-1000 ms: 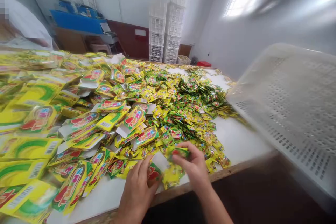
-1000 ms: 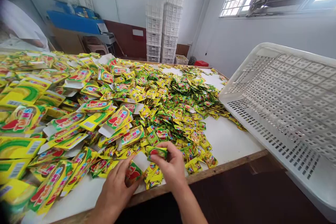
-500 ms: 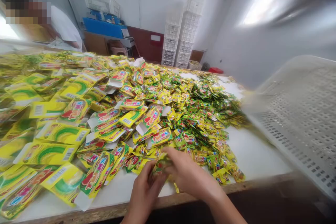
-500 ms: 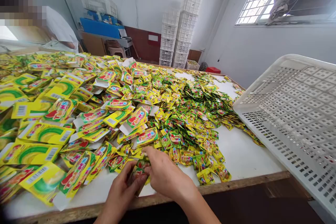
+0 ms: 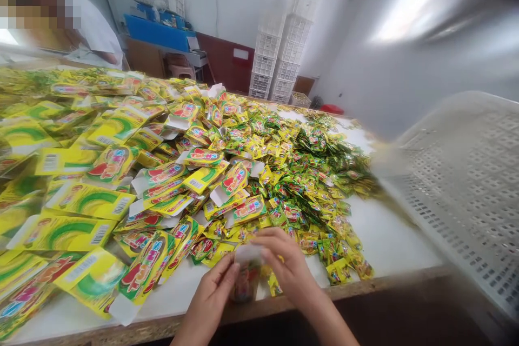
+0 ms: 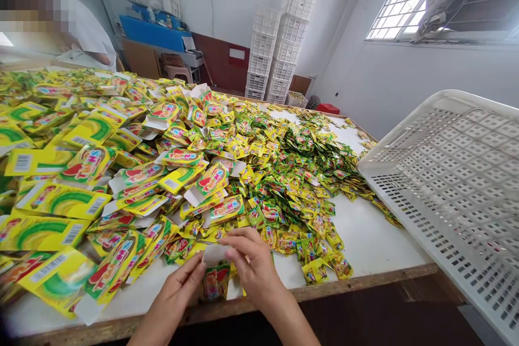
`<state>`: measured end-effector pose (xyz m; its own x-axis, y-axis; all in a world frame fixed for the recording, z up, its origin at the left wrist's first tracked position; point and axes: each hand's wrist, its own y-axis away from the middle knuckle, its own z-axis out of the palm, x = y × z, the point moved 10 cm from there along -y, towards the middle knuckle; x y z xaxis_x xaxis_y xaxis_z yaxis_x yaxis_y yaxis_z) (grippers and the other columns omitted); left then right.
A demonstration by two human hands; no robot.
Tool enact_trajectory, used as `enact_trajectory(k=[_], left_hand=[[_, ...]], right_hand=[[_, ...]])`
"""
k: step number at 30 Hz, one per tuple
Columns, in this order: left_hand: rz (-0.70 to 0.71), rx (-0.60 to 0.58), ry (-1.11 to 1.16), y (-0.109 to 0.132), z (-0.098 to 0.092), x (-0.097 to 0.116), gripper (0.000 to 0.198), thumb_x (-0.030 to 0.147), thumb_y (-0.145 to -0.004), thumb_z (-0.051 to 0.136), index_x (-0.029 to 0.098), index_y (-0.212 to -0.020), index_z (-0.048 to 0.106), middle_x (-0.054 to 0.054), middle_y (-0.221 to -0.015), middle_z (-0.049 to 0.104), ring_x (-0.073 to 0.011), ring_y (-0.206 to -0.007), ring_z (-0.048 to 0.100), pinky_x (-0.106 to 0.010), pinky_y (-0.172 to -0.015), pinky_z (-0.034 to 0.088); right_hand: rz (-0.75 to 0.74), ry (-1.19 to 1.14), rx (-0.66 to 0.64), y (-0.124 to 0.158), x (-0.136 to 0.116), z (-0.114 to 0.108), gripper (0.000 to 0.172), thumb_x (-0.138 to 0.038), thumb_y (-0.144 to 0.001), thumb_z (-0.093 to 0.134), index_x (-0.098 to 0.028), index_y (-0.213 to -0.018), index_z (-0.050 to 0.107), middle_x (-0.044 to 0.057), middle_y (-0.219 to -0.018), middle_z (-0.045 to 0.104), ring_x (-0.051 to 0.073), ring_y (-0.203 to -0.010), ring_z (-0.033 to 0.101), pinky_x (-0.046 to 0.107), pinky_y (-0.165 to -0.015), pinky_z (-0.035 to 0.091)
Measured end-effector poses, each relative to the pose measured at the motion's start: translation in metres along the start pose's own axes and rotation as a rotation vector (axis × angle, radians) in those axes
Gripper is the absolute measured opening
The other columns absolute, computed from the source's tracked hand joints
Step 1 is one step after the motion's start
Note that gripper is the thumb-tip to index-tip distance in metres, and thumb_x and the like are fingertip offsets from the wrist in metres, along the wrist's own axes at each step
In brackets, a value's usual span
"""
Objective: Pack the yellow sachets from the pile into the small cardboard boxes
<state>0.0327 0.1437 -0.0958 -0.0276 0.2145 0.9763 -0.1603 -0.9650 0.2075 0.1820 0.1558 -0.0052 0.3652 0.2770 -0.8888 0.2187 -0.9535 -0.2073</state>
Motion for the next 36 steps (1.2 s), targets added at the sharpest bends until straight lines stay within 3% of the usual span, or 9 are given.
enact_trajectory(k=[3, 6, 13, 18, 21, 24, 28, 32, 36], left_hand=[[-0.126, -0.03, 0.092, 0.002, 0.004, 0.0, 0.038, 0.047, -0.087, 0.057, 0.024, -0.114, 0.072, -0.005, -0.12, 0.071, -0.0263, -0.121, 0.058, -0.043, -0.111, 0.038], [-0.138, -0.152, 0.086, 0.001, 0.014, 0.013, 0.034, 0.042, -0.081, 0.067, 0.023, -0.108, 0.075, -0.006, -0.114, 0.074, -0.0279, -0.11, 0.065, -0.044, -0.104, 0.046], [0.021, 0.13, -0.11, -0.009, -0.031, 0.007, 0.03, 0.042, -0.07, 0.077, 0.026, -0.095, 0.079, -0.003, -0.103, 0.078, -0.026, -0.103, 0.07, -0.036, -0.097, 0.054], [0.11, 0.189, -0.195, -0.008, -0.034, 0.002, 0.031, 0.041, -0.076, 0.073, 0.03, -0.105, 0.075, 0.001, -0.111, 0.076, -0.0214, -0.108, 0.068, -0.03, -0.099, 0.053], [0.215, 0.137, -0.256, -0.011, -0.023, 0.018, 0.027, 0.037, -0.08, 0.072, 0.029, -0.105, 0.073, 0.001, -0.109, 0.075, -0.0194, -0.102, 0.07, -0.026, -0.091, 0.057], [0.482, 0.07, -0.435, -0.007, -0.011, 0.047, 0.016, 0.03, -0.082, 0.071, 0.029, -0.097, 0.074, 0.002, -0.101, 0.075, -0.0167, -0.097, 0.07, -0.023, -0.089, 0.057], [0.763, -0.012, -0.635, 0.012, -0.003, 0.061, 0.03, 0.021, -0.082, 0.071, 0.03, -0.11, 0.07, 0.001, -0.111, 0.072, -0.0151, -0.101, 0.069, -0.021, -0.093, 0.054], [0.848, -0.069, -0.715, 0.026, 0.003, 0.059, 0.043, 0.012, -0.084, 0.067, 0.028, -0.123, 0.063, -0.003, -0.124, 0.065, -0.0164, -0.111, 0.064, -0.022, -0.098, 0.051], [0.775, -0.184, -0.717, 0.022, 0.022, 0.056, 0.044, 0.011, -0.089, 0.059, 0.031, -0.128, 0.059, -0.004, -0.111, 0.065, -0.0152, -0.103, 0.065, -0.022, -0.09, 0.053]], right_hand=[[0.32, -0.392, 0.124, 0.02, 0.052, 0.008, 0.026, -0.045, -0.084, 0.067, -0.024, -0.098, 0.072, 0.002, -0.081, 0.065, 0.013, -0.058, 0.055, 0.023, -0.05, 0.046], [0.458, -0.643, 0.052, 0.027, 0.067, 0.034, 0.029, -0.044, -0.073, 0.079, -0.022, -0.091, 0.07, -0.003, -0.069, 0.062, 0.008, -0.045, 0.043, 0.018, -0.04, 0.034], [0.103, -0.371, 0.155, 0.005, 0.026, 0.01, 0.017, -0.039, -0.084, 0.069, -0.028, -0.094, 0.079, 0.005, -0.085, 0.073, 0.019, -0.083, 0.064, 0.03, -0.076, 0.05], [0.197, -0.367, 0.223, 0.007, 0.04, 0.013, 0.018, -0.038, -0.075, 0.079, -0.025, -0.087, 0.079, 0.002, -0.075, 0.071, 0.016, -0.063, 0.062, 0.026, -0.059, 0.048], [0.17, -0.321, 0.27, 0.007, 0.04, 0.009, 0.017, -0.037, -0.072, 0.081, -0.024, -0.082, 0.079, 0.001, -0.069, 0.069, 0.014, -0.059, 0.059, 0.024, -0.055, 0.044], [0.014, -0.272, 0.274, 0.007, 0.024, 0.002, 0.015, -0.035, -0.074, 0.081, -0.025, -0.084, 0.08, 0.002, -0.072, 0.071, 0.016, -0.069, 0.064, 0.025, -0.063, 0.048], [-0.126, -0.222, 0.28, 0.021, 0.011, 0.001, 0.017, -0.029, -0.079, 0.078, -0.027, -0.095, 0.078, 0.004, -0.088, 0.071, 0.017, -0.079, 0.067, 0.026, -0.071, 0.052], [-0.157, -0.088, 0.246, 0.037, 0.01, 0.007, 0.023, -0.022, -0.088, 0.066, -0.031, -0.107, 0.074, 0.005, -0.101, 0.065, 0.015, -0.082, 0.064, 0.027, -0.074, 0.052], [-0.198, 0.009, 0.115, 0.023, 0.014, -0.012, 0.027, -0.016, -0.092, 0.057, -0.029, -0.111, 0.07, 0.004, -0.101, 0.067, 0.017, -0.091, 0.063, 0.029, -0.081, 0.052]])
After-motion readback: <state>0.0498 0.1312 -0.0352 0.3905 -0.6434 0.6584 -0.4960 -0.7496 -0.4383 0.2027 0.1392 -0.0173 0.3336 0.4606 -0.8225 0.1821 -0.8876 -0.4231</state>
